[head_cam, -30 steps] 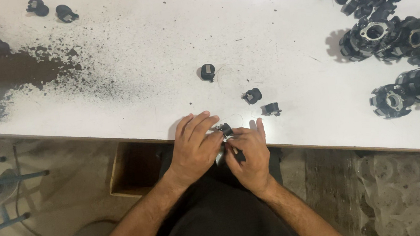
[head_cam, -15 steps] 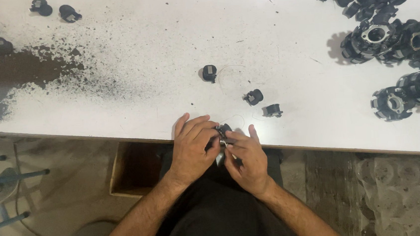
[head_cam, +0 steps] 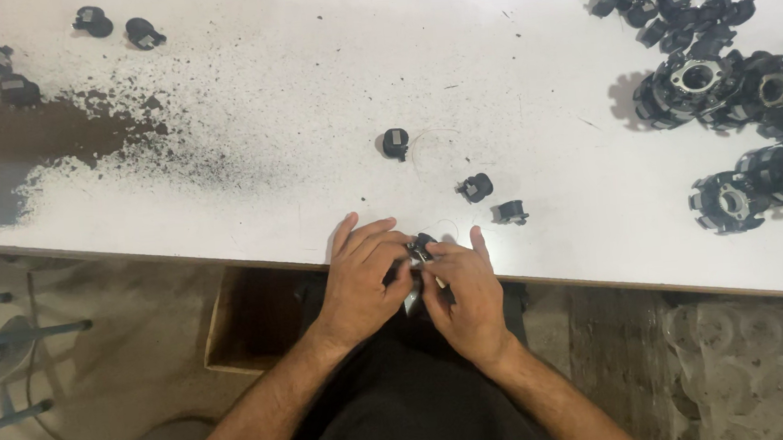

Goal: The person sits at a white workbench covered with wheel hubs and black rubber rollers. They pick up a hub, press rollers onto its slots one at a time by hand, and set completed wheels aside with the growing pile of finished wheels.

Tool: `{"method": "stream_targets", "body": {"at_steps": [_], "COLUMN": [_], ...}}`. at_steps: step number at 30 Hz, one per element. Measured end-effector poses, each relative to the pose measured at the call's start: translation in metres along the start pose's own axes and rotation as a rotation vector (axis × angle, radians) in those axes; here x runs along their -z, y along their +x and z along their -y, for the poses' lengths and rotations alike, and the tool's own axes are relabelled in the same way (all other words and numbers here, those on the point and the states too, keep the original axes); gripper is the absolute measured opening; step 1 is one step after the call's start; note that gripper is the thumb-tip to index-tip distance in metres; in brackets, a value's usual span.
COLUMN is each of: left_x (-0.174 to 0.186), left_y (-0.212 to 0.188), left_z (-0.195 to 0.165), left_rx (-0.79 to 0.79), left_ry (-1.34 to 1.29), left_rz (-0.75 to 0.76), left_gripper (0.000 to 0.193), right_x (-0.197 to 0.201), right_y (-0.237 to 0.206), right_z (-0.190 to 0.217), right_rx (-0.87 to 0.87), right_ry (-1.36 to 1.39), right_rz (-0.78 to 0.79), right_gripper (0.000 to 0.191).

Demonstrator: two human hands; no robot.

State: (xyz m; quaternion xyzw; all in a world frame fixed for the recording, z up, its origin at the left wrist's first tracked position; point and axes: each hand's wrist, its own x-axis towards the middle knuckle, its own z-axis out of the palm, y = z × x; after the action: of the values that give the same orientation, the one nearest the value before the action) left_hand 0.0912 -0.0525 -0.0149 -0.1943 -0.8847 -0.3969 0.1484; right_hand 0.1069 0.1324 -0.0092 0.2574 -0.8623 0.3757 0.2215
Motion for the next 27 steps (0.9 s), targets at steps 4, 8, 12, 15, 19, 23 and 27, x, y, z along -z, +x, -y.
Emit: {"method": "stream_targets", "body": {"at_steps": [4,8,12,15,19,23,27], "left_x": [-0.002,-0.006,-0.01,-0.008,-0.003,0.0,0.002], "left_y": [-0.003,-0.006,-0.003,-0.003,-0.001,0.002,0.005], "left_z": [0.0,0.002,0.005,0.007,0.006,0.005,0.007], "left_rx": [-0.029,-0.067,-0.056,0.004,-0.016,-0.081,-0.054], "left_ry": [0.067,0.164,0.217,0.231,0.162,0.083,0.019], "left_rz": [-0.072,-0.107,-0.094,-0.092,-0.147,-0.169,-0.136], "left_gripper": [0.035,0.055,0.051,0.038,0.018,0.017,0.017], "right_x": [0.017,0.019,0.007,0.002,0.0,-0.003,-0.002], "right_y": [0.005,0.015,0.026,0.03,0.029,0.027,0.025], "right_z": [-0.004,-0.005,-0.007,-0.01,-0.016,-0.02,-0.021], "right_rx": [-0.042,-0.1,-0.09,-0.084,-0.072,-0.04,-0.04], "right_ry": [-0.11,-0.175,-0.199,-0.195,-0.173,-0.177,-0.173], "right_rz": [-0.021,-0.006,0.067,0.056,0.047,0.063,0.05], "right_gripper": [0.027,0.038,0.043,0.036,0.036,0.036,0.035]}}
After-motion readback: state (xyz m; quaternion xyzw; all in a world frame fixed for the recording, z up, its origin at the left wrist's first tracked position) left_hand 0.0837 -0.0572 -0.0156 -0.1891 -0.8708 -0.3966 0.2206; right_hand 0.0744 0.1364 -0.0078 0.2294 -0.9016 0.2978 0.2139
